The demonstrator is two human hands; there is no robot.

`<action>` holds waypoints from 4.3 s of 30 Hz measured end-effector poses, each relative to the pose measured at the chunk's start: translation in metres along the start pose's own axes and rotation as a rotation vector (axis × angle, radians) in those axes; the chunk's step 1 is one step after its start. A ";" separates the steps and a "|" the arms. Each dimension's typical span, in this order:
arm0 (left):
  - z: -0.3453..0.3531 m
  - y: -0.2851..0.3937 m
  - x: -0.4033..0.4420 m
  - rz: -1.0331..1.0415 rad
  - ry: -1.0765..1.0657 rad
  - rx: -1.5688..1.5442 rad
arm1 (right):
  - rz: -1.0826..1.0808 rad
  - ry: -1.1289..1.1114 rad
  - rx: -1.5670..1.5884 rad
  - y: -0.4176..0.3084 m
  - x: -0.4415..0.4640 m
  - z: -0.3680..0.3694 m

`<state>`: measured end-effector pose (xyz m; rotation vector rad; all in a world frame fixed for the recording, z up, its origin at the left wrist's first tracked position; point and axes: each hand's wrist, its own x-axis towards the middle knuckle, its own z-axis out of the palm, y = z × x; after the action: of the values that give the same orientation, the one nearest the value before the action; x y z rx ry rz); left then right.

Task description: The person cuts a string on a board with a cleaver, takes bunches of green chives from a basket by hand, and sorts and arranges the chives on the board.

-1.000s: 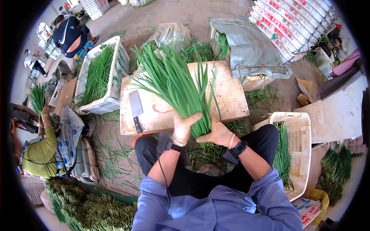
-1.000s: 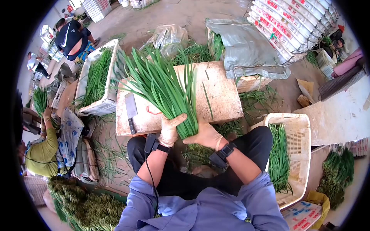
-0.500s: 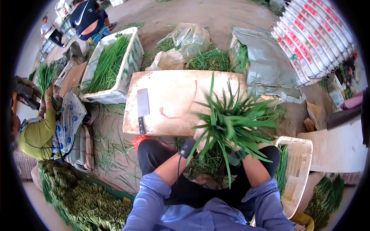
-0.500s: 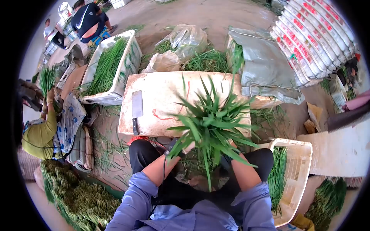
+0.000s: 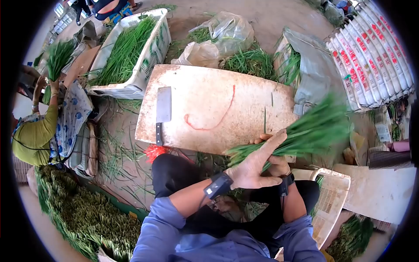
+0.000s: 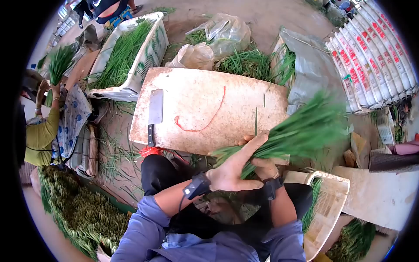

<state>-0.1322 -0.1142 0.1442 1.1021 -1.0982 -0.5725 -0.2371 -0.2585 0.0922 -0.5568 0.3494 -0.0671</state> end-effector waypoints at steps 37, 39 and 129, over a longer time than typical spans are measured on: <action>-0.019 -0.055 -0.064 -0.612 0.327 -0.294 | -0.299 0.015 -0.033 -0.064 -0.001 -0.037; -0.025 -0.057 -0.064 -0.593 0.514 -0.492 | -0.296 0.036 0.002 -0.062 -0.001 -0.038; -0.152 -0.080 -0.097 -0.804 0.764 -0.061 | -0.060 0.281 -1.472 0.006 0.128 -0.027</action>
<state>-0.0213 -0.0027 0.0254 1.5241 0.0555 -0.7004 -0.1260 -0.2875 0.0285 -2.0271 0.6347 0.0723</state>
